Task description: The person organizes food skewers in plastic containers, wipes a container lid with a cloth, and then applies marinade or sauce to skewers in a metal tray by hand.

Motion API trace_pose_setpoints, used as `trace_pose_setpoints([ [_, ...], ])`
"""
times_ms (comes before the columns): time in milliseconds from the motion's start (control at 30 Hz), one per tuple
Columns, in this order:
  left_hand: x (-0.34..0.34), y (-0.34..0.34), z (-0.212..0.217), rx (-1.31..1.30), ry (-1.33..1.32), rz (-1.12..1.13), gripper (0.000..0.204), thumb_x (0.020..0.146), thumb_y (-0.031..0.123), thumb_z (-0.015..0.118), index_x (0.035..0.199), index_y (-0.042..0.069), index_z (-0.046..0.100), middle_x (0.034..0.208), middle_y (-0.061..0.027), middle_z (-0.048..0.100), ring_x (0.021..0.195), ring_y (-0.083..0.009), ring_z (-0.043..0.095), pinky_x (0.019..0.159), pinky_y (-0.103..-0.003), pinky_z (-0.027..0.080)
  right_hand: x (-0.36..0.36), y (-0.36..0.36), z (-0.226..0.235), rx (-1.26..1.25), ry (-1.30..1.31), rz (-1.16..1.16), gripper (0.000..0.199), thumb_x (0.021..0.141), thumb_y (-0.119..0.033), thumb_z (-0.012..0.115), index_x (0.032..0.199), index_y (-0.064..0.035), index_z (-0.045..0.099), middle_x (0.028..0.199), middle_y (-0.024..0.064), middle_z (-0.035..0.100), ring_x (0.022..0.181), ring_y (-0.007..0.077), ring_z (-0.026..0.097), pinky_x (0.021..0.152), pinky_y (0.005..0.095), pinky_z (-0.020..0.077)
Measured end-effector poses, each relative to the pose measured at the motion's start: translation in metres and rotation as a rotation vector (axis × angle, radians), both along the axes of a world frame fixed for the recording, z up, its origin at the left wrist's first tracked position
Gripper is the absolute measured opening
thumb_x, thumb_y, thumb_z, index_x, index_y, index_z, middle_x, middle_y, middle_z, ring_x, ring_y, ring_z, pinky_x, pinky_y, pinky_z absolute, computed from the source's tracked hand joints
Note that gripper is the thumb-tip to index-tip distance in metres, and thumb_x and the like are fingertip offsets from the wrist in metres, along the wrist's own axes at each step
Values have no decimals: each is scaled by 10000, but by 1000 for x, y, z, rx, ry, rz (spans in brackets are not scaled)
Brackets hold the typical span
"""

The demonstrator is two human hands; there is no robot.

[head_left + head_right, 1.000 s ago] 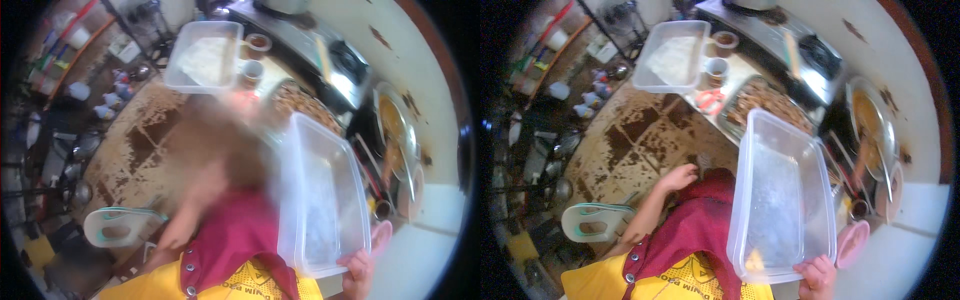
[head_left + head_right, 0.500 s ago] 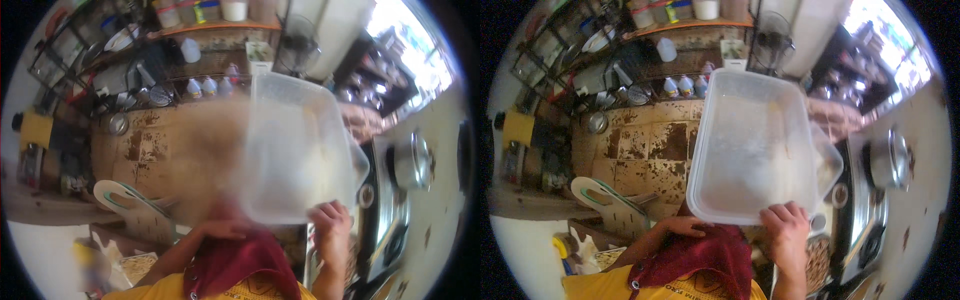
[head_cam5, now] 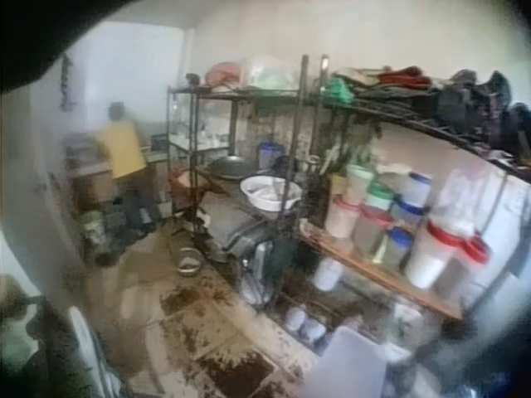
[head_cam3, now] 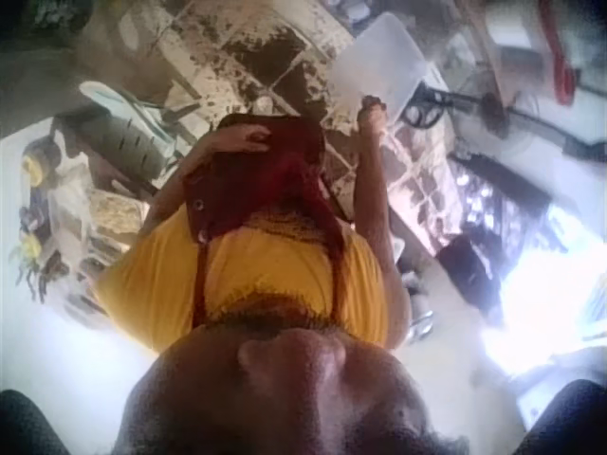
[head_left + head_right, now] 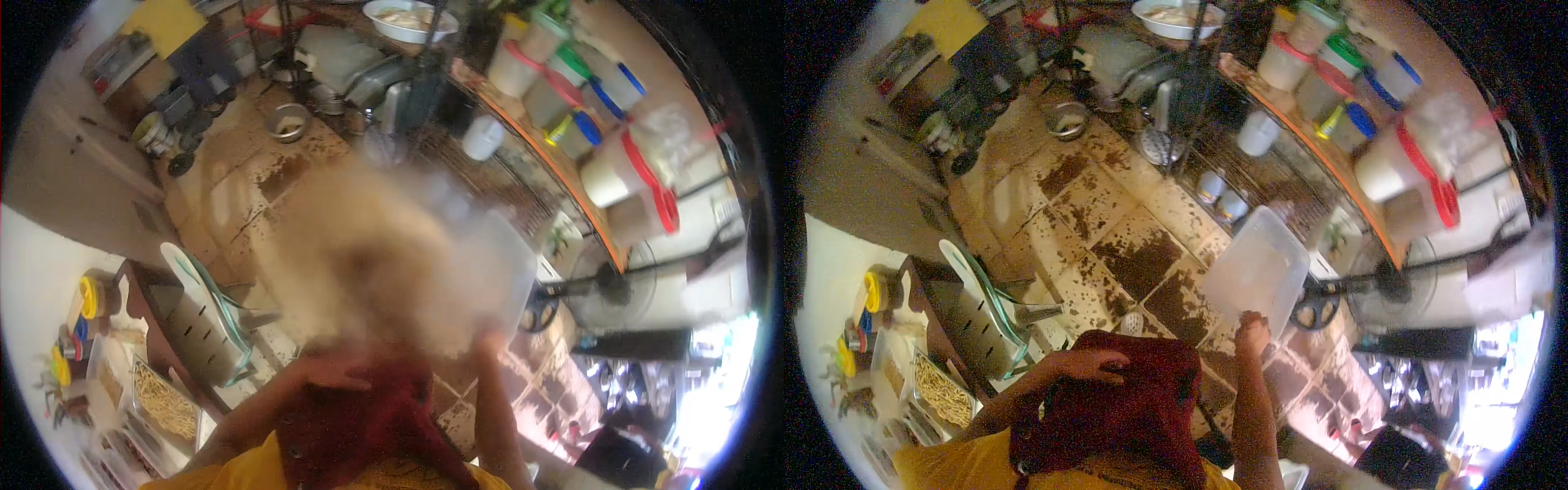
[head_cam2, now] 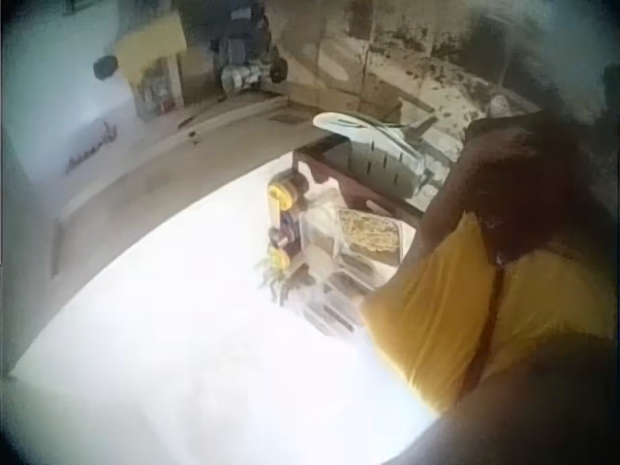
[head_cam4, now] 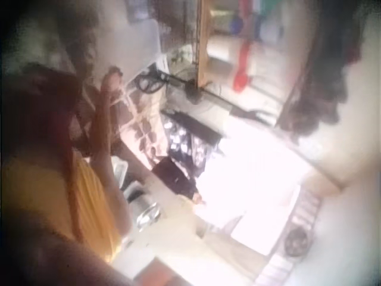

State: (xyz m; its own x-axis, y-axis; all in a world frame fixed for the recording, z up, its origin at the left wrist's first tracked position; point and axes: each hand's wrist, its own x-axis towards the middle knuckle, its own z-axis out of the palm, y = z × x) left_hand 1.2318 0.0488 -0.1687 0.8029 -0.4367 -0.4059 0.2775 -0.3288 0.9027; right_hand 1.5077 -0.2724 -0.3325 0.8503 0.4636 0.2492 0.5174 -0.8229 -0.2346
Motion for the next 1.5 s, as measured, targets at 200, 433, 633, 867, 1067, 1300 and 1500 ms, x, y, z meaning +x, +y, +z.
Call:
trace_pose_setpoints([
  [200, -12, 3, -12, 4, 404, 498, 620, 987, 481, 488, 1407, 27, 456, 1458, -199, 439, 1378, -320, 374, 1163, -424, 260, 198, 86, -92, -214, 50, 102, 160, 747, -92, 642, 901, -134, 626, 897, 85, 650, 888, 312, 636, 717, 463, 533],
  [433, 11, -69, -57, -12, 591, 913, 547, 976, 425, 506, 1365, 40, 510, 1416, -205, 488, 1349, -330, 414, 1139, -440, 290, 360, 135, -171, -414, 261, -121, 194, 883, -132, 534, 1056, -177, 609, 1056, 60, 629, 956, 309, 620, 761, 498, 545],
  [633, 31, -70, -121, 151, 745, 933, 511, 923, 351, 570, 1336, 51, 532, 1377, -203, 525, 1292, -331, 475, 1086, -448, 356, 434, 140, -244, -407, 251, -176, 201, 844, -139, 600, 1041, -176, 615, 1067, 48, 627, 1044, 312, 584, 815, 470, 524],
  [867, 51, -22, -186, 457, 645, 960, 496, 853, 257, 640, 1301, 59, 557, 1335, -205, 561, 1221, -342, 544, 1028, -454, 426, 432, 148, -267, -620, 191, -264, 408, 848, -257, 636, 1215, -95, 558, 1225, 150, 575, 1148, 341, 557, 855, 520, 505],
  [1067, 163, 131, -183, 144, 645, 995, 529, 810, 269, 651, 1278, 41, 557, 1286, -223, 573, 1161, -371, 566, 996, -459, 448, 381, 364, -228, -122, 376, 550, 313, 849, -85, 626, 1146, -2, 576, 1110, 223, 605, 1071, 401, 557, 969, 473, 438],
  [1300, 215, 305, -241, 142, 629, 853, 579, 794, 363, 647, 1243, 11, 549, 1180, -245, 610, 1085, -396, 593, 932, -475, 484, 465, 847, -46, -91, -425, 810, 359, 804, -129, 600, 1147, -21, 614, 1117, 198, 639, 1082, 389, 582, 1000, 516, 428],
  [1500, 159, 365, -283, 185, 651, 548, 564, 847, 403, 624, 1231, -1, 537, 1156, -220, 625, 1034, -359, 617, 887, -461, 509, 509, 951, -78, -806, -136, 787, 201, 798, -177, 587, 937, -89, 703, 1047, 128, 660, 1059, 305, 584, 965, 537, 412],
])
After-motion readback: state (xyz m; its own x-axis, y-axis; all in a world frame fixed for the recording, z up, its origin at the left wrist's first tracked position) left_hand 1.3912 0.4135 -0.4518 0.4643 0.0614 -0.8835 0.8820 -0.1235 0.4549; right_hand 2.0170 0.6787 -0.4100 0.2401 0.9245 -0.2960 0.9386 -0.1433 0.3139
